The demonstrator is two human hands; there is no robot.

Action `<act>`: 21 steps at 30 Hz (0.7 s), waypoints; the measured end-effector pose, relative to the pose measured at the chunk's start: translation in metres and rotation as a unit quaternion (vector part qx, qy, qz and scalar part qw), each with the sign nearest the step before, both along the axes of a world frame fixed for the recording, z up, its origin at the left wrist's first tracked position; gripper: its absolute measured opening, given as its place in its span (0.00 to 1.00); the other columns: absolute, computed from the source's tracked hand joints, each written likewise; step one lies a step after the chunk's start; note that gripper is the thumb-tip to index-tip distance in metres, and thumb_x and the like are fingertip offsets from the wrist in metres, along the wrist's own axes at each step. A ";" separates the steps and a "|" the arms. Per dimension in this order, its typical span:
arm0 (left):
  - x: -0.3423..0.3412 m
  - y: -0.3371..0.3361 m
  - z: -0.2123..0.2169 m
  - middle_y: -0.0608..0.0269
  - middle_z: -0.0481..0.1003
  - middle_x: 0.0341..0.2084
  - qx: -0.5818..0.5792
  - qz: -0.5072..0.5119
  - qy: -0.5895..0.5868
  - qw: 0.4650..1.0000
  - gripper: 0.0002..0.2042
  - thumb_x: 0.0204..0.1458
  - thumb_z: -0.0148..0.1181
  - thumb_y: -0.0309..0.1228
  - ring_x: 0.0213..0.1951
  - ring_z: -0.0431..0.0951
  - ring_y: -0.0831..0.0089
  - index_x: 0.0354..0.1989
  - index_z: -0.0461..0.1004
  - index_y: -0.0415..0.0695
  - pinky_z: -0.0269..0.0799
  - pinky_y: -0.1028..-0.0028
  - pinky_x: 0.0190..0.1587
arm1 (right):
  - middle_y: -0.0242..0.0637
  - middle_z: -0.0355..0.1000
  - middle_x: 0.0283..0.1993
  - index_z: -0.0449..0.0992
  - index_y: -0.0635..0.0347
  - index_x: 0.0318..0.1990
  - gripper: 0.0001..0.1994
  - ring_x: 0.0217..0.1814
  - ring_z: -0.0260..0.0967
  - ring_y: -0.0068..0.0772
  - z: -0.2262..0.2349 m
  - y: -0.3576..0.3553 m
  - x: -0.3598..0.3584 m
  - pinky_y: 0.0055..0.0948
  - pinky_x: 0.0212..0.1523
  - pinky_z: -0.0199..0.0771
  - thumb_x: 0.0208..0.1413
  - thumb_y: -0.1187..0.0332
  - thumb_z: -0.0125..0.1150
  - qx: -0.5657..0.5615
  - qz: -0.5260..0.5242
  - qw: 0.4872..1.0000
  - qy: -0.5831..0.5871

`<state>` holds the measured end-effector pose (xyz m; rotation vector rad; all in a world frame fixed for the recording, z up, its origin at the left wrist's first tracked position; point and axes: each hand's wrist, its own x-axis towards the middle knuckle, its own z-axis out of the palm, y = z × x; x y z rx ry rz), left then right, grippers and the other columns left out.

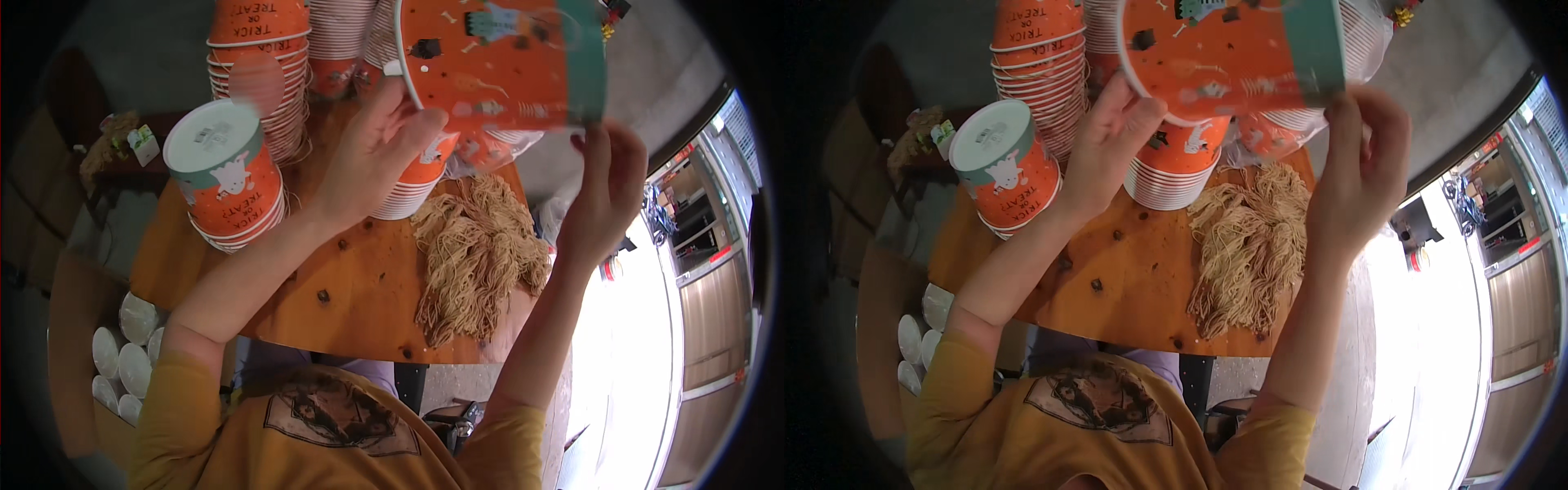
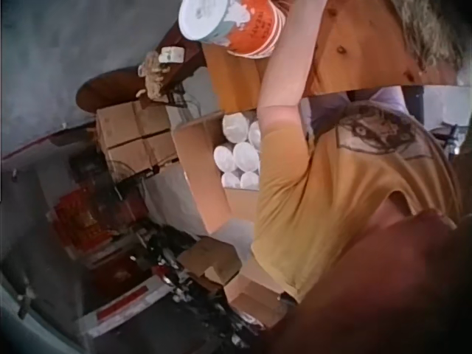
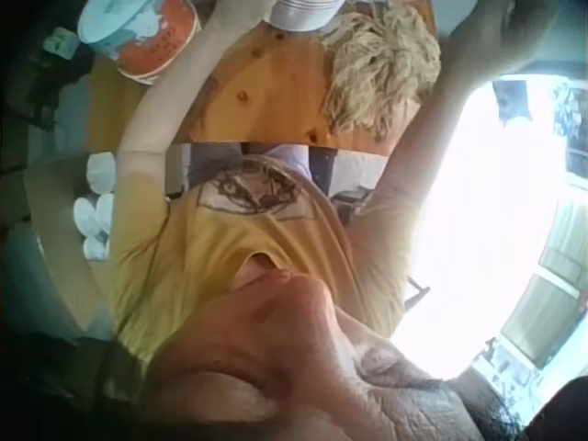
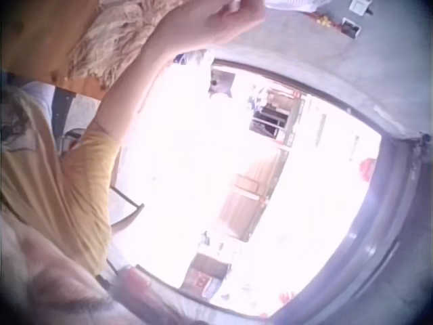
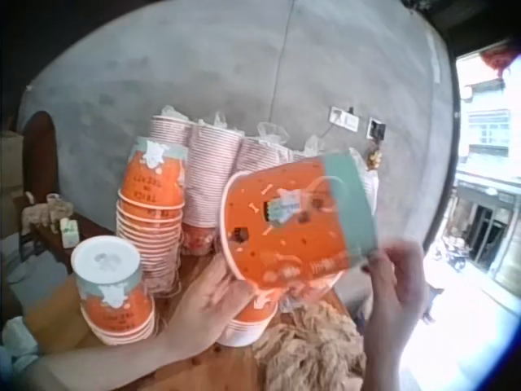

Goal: Threading elastic strings through holes in paper buckets.

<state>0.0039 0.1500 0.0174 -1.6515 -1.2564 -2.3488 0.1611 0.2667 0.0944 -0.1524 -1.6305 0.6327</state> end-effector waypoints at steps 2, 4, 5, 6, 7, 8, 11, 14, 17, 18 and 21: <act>0.023 -0.008 0.013 0.67 0.71 0.38 0.043 -0.148 -0.101 0.983 0.17 0.63 0.52 0.37 0.43 0.71 0.81 0.54 0.66 0.40 0.68 0.77 0.48 | 0.32 0.73 0.38 0.72 0.65 0.42 0.05 0.38 0.70 0.21 -0.025 -0.009 0.017 0.21 0.41 0.73 0.61 0.74 0.56 -0.035 -0.006 0.999 0.024; 0.034 -0.015 0.012 0.71 0.72 0.35 0.037 -0.147 -0.126 0.980 0.17 0.64 0.51 0.39 0.39 0.70 0.85 0.53 0.67 0.40 0.67 0.80 0.44 | 0.35 0.72 0.42 0.71 0.64 0.43 0.05 0.37 0.70 0.21 -0.058 -0.013 0.034 0.21 0.40 0.73 0.63 0.75 0.52 -0.076 -0.003 0.997 0.008; 0.037 -0.024 0.009 0.70 0.72 0.35 0.004 -0.105 -0.094 0.990 0.16 0.64 0.51 0.40 0.38 0.70 0.85 0.51 0.68 0.40 0.67 0.80 0.42 | 0.35 0.71 0.44 0.71 0.64 0.43 0.05 0.38 0.70 0.21 -0.079 -0.010 0.041 0.20 0.40 0.73 0.63 0.76 0.51 -0.092 -0.004 0.996 -0.011; 0.040 -0.031 0.008 0.69 0.72 0.35 -0.028 -0.065 -0.061 0.996 0.16 0.63 0.52 0.40 0.38 0.70 0.85 0.50 0.69 0.40 0.66 0.80 0.40 | 0.36 0.71 0.45 0.71 0.65 0.45 0.06 0.41 0.69 0.24 -0.102 -0.003 0.056 0.26 0.44 0.73 0.62 0.77 0.51 -0.142 -0.015 0.983 -0.114; 0.043 -0.037 0.007 0.65 0.71 0.31 -0.059 -0.039 -0.013 0.997 0.14 0.63 0.52 0.38 0.35 0.71 0.82 0.46 0.70 0.40 0.67 0.79 0.37 | 0.40 0.71 0.45 0.73 0.65 0.46 0.09 0.46 0.69 0.35 -0.127 0.009 0.068 0.34 0.49 0.71 0.57 0.78 0.54 -0.070 -0.086 0.963 -0.244; 0.045 -0.050 0.010 0.63 0.71 0.29 -0.129 -0.015 0.055 0.990 0.12 0.63 0.52 0.37 0.33 0.73 0.78 0.46 0.70 0.41 0.68 0.77 0.35 | 0.42 0.71 0.47 0.74 0.65 0.46 0.11 0.48 0.68 0.41 -0.141 0.012 0.073 0.37 0.51 0.70 0.54 0.78 0.55 0.009 -0.107 0.948 -0.298; 0.042 -0.068 0.000 0.55 0.73 0.27 -0.140 0.039 0.182 0.973 0.09 0.59 0.54 0.31 0.30 0.76 0.60 0.45 0.70 0.42 0.72 0.69 0.33 | 0.45 0.70 0.47 0.76 0.62 0.43 0.14 0.50 0.65 0.49 -0.174 0.020 0.081 0.41 0.49 0.71 0.46 0.78 0.59 0.155 -0.086 0.868 -0.464; 0.043 -0.086 -0.017 0.55 0.75 0.31 -0.250 0.133 0.293 0.913 0.10 0.53 0.60 0.26 0.33 0.76 0.54 0.42 0.72 0.39 0.71 0.63 0.35 | 0.34 0.68 0.40 0.77 0.53 0.37 0.10 0.46 0.65 0.39 -0.178 0.025 0.077 0.38 0.45 0.72 0.44 0.77 0.60 0.170 -0.051 0.842 -0.510; 0.038 -0.092 -0.031 0.56 0.75 0.29 -0.292 0.163 0.337 0.880 0.10 0.51 0.61 0.25 0.31 0.76 0.55 0.41 0.71 0.40 0.70 0.62 0.34 | 0.31 0.67 0.39 0.77 0.50 0.34 0.10 0.45 0.65 0.37 -0.175 0.034 0.072 0.35 0.44 0.72 0.43 0.74 0.59 0.249 -0.030 0.813 -0.526; 0.037 -0.093 -0.034 0.56 0.75 0.29 -0.293 0.164 0.337 0.880 0.10 0.51 0.61 0.25 0.31 0.76 0.55 0.41 0.71 0.40 0.70 0.62 0.34 | 0.31 0.67 0.39 0.77 0.50 0.34 0.10 0.45 0.65 0.37 -0.175 0.037 0.071 0.35 0.44 0.72 0.43 0.74 0.59 0.249 -0.029 0.813 -0.526; 0.035 -0.094 -0.042 0.56 0.74 0.28 -0.307 0.168 0.364 0.863 0.11 0.49 0.62 0.25 0.29 0.74 0.56 0.40 0.70 0.41 0.69 0.62 0.33 | 0.31 0.67 0.39 0.77 0.51 0.33 0.07 0.45 0.65 0.38 -0.177 0.041 0.069 0.35 0.45 0.72 0.44 0.75 0.60 0.260 -0.008 0.800 -0.541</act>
